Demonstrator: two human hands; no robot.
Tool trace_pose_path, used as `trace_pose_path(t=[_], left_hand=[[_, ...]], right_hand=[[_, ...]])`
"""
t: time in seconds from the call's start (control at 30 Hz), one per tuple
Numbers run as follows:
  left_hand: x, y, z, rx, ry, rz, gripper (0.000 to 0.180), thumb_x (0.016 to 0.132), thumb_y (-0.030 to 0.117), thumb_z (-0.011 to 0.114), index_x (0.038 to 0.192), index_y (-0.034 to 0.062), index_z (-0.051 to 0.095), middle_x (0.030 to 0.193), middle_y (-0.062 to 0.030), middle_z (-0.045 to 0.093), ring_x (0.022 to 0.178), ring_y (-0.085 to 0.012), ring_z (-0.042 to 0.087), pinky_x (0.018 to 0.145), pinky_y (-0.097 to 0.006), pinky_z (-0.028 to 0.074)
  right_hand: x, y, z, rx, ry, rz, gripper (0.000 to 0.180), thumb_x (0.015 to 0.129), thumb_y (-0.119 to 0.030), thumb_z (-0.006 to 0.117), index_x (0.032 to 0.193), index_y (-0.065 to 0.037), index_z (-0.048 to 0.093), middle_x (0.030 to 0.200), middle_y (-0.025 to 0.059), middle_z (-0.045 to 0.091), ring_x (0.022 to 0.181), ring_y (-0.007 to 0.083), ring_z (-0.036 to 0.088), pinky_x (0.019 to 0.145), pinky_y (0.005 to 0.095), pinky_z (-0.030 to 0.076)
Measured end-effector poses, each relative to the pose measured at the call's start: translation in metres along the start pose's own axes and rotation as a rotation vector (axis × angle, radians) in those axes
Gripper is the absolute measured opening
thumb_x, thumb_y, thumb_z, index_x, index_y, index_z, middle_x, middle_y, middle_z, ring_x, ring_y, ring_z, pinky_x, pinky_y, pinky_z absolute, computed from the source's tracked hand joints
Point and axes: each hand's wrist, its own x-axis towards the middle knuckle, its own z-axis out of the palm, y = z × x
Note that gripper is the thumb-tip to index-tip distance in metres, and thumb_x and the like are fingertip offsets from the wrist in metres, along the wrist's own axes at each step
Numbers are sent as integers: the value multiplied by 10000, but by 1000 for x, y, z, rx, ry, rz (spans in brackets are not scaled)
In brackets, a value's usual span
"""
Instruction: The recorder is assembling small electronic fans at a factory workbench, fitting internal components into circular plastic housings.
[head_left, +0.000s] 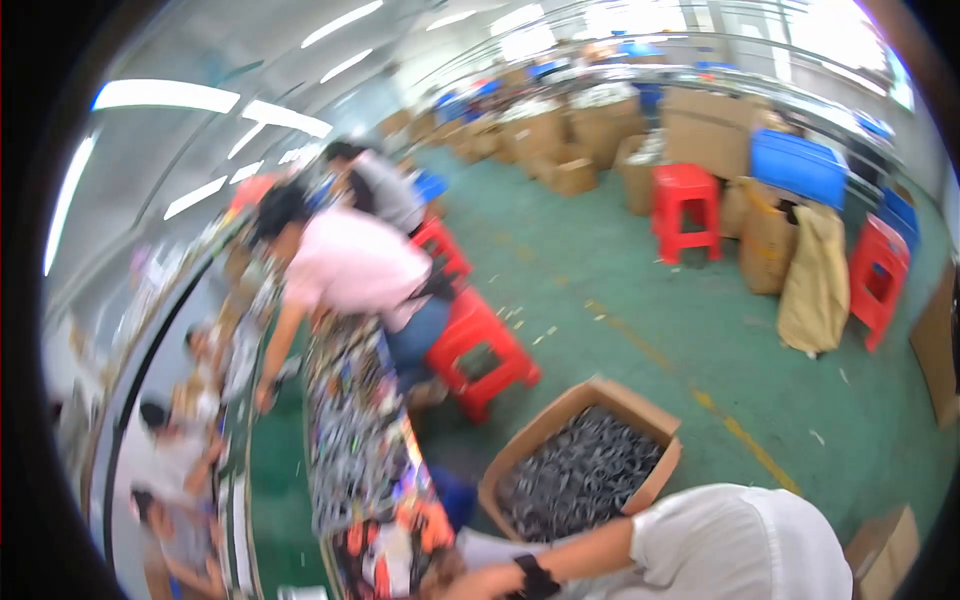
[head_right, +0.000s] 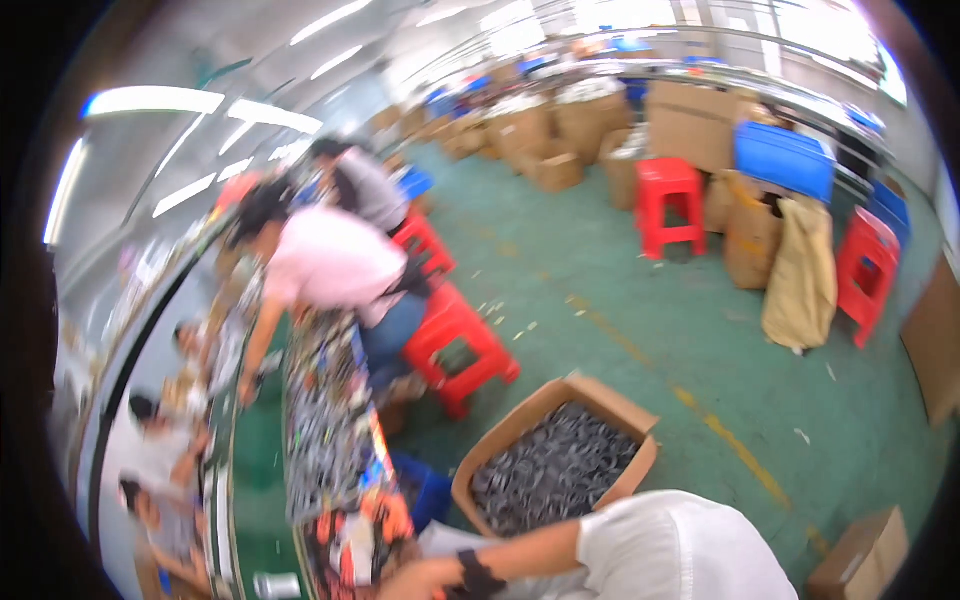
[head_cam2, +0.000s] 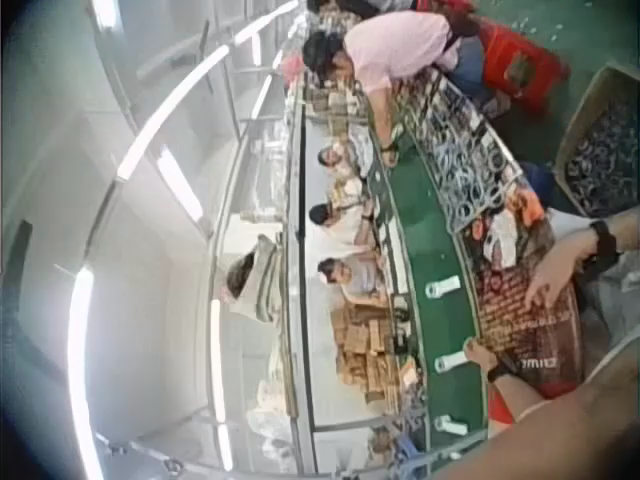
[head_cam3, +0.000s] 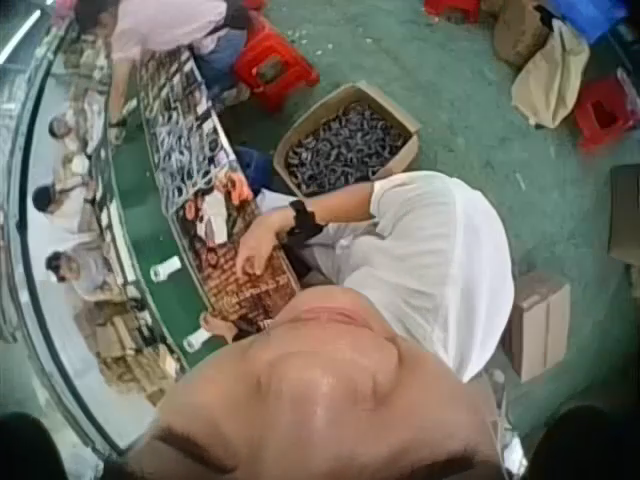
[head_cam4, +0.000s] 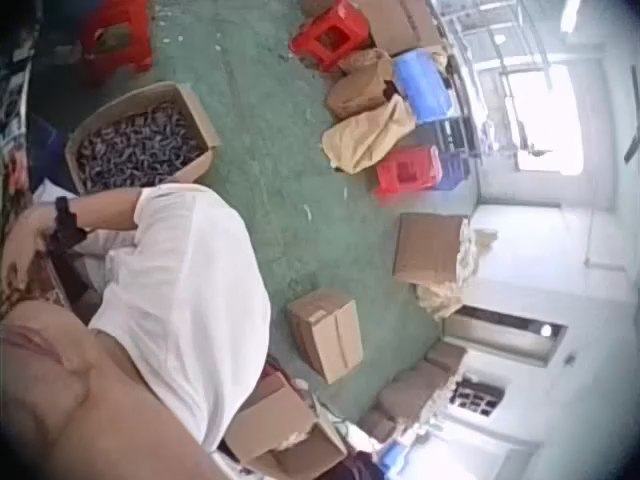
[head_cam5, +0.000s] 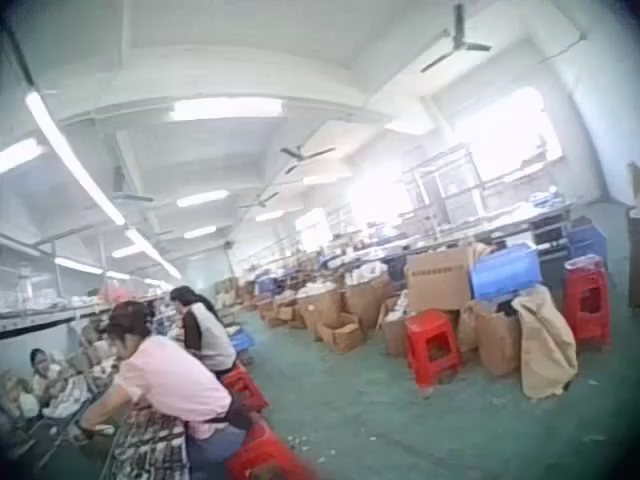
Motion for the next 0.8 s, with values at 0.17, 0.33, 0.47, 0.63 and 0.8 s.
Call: trace_pose_path(t=[0.17,0.33,0.47,0.63,0.8], left_hand=[[40,-35,15,-157,-44,-134,219,793,166,583,960,25,593,936,-128,572,809,-249,508,754,-424,425],[90,48,133,-339,-437,119,158,810,178,577,918,63,576,835,-70,528,711,-187,476,645,-352,390],[130,74,179,-432,-600,202,114,824,188,573,885,93,562,755,-24,493,632,-138,451,558,-295,362],[110,-52,88,-597,-432,84,74,841,200,568,843,130,544,655,34,449,534,-77,420,450,-223,327],[45,-24,-4,-559,-174,-68,55,841,148,536,815,111,567,642,44,481,554,-58,432,479,-218,334]], right_hand=[[-83,30,36,-41,275,-107,316,855,-180,613,1111,0,574,937,138,637,834,227,601,699,347,482],[-95,-26,23,-51,351,-142,303,842,-174,618,1099,-17,582,973,143,633,876,247,599,736,358,480],[-70,-38,9,-114,239,-213,362,829,-232,629,1128,-35,573,1007,172,627,913,299,594,778,394,465],[-49,-41,-28,-83,84,-92,385,812,-197,627,1177,-89,568,933,159,628,765,286,596,698,389,481],[59,-43,-70,73,-270,58,309,860,-162,592,1144,-45,550,1007,39,641,866,114,607,754,269,496]])
